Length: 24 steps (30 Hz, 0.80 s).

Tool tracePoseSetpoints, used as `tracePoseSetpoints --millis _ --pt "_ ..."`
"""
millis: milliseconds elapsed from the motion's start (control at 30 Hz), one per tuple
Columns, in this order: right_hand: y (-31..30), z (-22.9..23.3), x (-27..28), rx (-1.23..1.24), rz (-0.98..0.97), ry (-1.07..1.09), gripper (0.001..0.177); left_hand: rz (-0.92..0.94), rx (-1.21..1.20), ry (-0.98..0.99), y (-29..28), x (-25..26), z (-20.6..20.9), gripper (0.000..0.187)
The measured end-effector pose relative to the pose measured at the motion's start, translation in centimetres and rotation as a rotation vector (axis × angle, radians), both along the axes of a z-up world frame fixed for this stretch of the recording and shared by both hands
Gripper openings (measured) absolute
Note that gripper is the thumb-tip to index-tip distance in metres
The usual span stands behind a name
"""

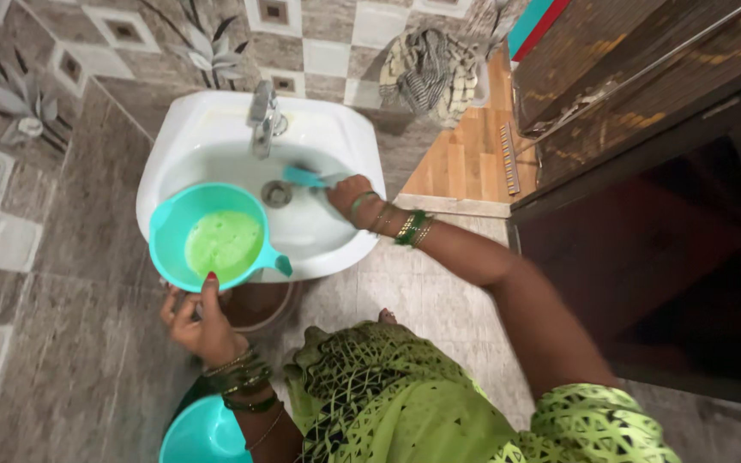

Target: The person uses a blue scrub brush to clean the inside of a white bathroom sink. They repeatedly dip the brush into a turquoise bowl containing green soapy water and scrub the sink basin and faucet area.

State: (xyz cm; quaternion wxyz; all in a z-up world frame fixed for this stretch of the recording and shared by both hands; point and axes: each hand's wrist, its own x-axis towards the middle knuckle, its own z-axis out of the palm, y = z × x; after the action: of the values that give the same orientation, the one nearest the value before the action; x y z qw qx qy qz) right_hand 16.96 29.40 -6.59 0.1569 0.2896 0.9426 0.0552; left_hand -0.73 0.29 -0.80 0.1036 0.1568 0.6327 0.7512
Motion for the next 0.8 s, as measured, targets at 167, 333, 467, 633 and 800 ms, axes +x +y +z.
tracePoseSetpoints --millis 167,333,467,633,800 --pt "-1.2 1.3 1.7 -0.006 -0.027 -0.18 0.021 0.015 -0.048 -0.057 -0.3 0.1 -0.8 0.022" --pt "-0.5 -2.0 -5.1 0.0 0.016 0.0 0.036 0.004 0.029 -0.075 -0.3 0.9 0.2 0.022" --pt "-1.6 -4.8 -10.1 0.009 0.137 0.284 0.051 0.006 0.047 -0.243 0.1 0.9 1.0 0.022" --pt "0.7 -5.5 -8.9 0.017 0.133 0.226 0.032 -0.001 0.012 -0.061 -0.1 0.7 0.5 0.023" --pt "3.8 -2.9 -2.2 0.09 0.126 -0.098 0.022 0.04 -0.023 -0.022 0.0 0.7 -0.7 0.026"
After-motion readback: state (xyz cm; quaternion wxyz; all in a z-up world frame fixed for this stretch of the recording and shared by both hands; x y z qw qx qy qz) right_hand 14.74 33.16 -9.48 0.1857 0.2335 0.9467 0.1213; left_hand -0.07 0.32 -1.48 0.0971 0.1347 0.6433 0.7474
